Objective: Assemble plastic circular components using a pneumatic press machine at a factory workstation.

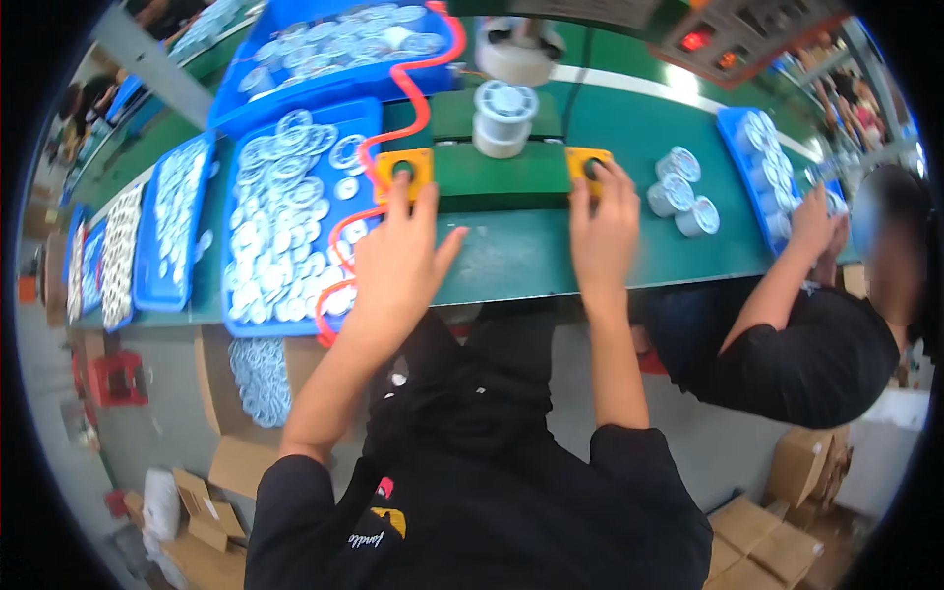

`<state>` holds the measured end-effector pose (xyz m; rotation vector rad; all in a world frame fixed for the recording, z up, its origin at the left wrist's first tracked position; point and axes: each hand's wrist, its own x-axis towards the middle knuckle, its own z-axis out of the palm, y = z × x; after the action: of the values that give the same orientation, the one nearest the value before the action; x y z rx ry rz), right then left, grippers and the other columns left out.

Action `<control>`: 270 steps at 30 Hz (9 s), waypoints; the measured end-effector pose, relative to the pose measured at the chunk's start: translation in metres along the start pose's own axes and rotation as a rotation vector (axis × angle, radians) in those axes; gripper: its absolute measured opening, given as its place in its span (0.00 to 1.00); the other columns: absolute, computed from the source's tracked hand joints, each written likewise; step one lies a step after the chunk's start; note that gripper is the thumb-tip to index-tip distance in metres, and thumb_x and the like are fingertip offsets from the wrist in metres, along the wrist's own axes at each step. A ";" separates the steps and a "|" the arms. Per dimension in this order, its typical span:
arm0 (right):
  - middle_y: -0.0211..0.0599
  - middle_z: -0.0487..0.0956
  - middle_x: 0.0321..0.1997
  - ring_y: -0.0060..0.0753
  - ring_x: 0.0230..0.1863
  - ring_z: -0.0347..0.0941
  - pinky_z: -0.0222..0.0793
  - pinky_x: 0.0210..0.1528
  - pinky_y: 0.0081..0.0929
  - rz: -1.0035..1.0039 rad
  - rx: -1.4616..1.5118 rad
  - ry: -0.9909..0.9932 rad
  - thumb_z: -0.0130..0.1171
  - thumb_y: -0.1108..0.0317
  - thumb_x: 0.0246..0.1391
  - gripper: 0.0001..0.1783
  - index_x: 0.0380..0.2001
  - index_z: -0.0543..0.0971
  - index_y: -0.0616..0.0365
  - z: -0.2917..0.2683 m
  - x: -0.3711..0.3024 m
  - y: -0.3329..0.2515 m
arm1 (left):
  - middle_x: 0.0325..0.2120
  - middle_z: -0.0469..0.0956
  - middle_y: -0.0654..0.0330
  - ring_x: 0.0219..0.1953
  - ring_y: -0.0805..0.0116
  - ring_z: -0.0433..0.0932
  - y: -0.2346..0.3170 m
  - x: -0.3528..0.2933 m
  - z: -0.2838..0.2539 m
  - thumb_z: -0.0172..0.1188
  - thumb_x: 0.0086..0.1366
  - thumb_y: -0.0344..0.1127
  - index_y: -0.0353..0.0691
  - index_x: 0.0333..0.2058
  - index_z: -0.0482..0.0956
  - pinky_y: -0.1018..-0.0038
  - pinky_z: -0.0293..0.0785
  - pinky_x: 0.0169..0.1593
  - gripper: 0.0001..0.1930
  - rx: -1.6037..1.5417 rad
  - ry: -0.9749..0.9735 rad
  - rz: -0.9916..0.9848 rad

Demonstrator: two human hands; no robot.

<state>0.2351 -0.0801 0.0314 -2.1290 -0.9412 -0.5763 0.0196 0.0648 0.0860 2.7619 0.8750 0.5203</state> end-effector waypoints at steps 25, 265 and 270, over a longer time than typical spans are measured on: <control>0.51 0.74 0.54 0.61 0.46 0.81 0.78 0.46 0.50 0.064 -0.222 -0.213 0.72 0.66 0.56 0.23 0.50 0.74 0.61 -0.089 0.014 0.051 | 0.62 0.75 0.45 0.64 0.44 0.75 0.079 -0.048 0.016 0.71 0.68 0.41 0.39 0.61 0.78 0.55 0.75 0.64 0.26 -0.803 -0.139 0.284; 0.52 0.79 0.47 0.58 0.47 0.76 0.77 0.48 0.47 -0.094 0.180 -0.376 0.77 0.62 0.52 0.28 0.50 0.81 0.69 -0.027 -0.047 -0.107 | 0.55 0.79 0.46 0.59 0.46 0.77 0.008 -0.059 0.058 0.78 0.56 0.31 0.37 0.73 0.60 0.54 0.69 0.64 0.49 -0.582 0.173 0.072; 0.53 0.79 0.52 0.59 0.48 0.77 0.77 0.49 0.46 -0.228 0.236 -0.463 0.76 0.64 0.53 0.32 0.58 0.77 0.68 -0.020 -0.054 -0.106 | 0.53 0.82 0.47 0.58 0.47 0.79 -0.006 -0.064 0.054 0.74 0.57 0.26 0.37 0.72 0.63 0.53 0.71 0.62 0.44 -0.729 0.135 -0.009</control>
<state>0.1174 -0.0698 0.0566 -1.9864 -1.4421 -0.0634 -0.0121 0.0279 0.0176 2.0747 0.5638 0.8333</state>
